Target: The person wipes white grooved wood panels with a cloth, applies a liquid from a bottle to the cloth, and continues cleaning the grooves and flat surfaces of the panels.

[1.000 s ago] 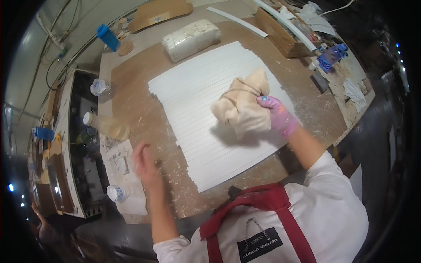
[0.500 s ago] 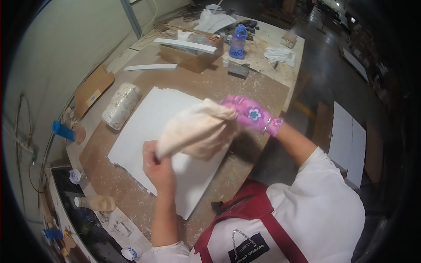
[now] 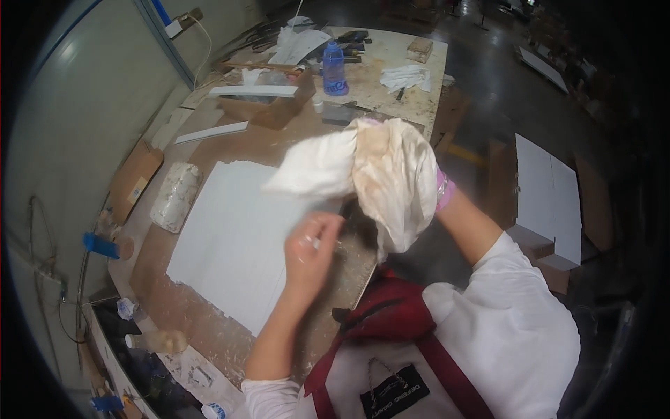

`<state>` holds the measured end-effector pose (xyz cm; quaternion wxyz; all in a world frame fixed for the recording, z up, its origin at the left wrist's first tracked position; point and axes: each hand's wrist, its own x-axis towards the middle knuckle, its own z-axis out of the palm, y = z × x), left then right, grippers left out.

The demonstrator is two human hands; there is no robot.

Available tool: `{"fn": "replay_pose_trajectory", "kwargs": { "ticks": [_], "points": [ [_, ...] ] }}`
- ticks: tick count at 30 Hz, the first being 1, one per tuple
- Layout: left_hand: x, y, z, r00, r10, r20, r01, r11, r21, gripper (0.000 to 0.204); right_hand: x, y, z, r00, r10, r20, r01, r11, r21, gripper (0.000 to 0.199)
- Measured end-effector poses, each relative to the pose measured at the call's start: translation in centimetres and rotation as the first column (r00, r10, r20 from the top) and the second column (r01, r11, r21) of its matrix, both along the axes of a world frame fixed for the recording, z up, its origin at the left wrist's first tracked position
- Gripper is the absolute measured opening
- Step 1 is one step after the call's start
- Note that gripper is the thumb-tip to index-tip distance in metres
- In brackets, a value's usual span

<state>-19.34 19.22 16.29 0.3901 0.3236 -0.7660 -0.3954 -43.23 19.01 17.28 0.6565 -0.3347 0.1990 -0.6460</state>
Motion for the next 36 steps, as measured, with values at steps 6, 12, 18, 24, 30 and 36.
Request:
{"fn": "replay_pose_trajectory", "kwargs": {
  "ticks": [6,12,18,24,30,36],
  "points": [
    [-4.9,-3.2,-0.3,0.991,0.065,-0.117,-0.043,0.983,0.180,0.023,-0.8,-0.7,-1.0,0.976,0.179,0.121,-0.174,0.983,-0.054,0.044],
    [-3.1,-9.7,5.0,0.967,0.254,-0.028,-0.256,0.958,-0.130,0.024,-8.3,-1.1,-5.1,0.854,0.051,-0.518,-0.086,0.995,-0.043,0.046],
    [-5.0,-12.7,11.7,0.878,0.170,-0.448,0.020,0.922,0.387,0.023,-10.8,-2.3,-2.6,0.574,-0.466,-0.674,0.451,0.866,-0.215,0.057],
    [-7.8,-10.5,12.5,0.840,0.060,-0.539,0.217,0.873,0.436,0.020,1.0,-1.5,-1.5,0.265,-0.624,-0.736,0.150,0.780,-0.607,0.096],
    [-3.9,-11.7,13.7,0.915,0.073,-0.396,-0.026,0.992,0.123,0.019,-5.0,-4.8,2.0,0.746,-0.491,-0.449,0.123,0.765,-0.632,0.044],
    [-3.9,-15.0,11.1,0.927,0.218,-0.304,-0.137,0.954,0.266,0.028,-9.7,-7.5,11.7,0.216,-0.707,-0.673,-0.352,0.587,-0.729,0.071]
  ]
}}
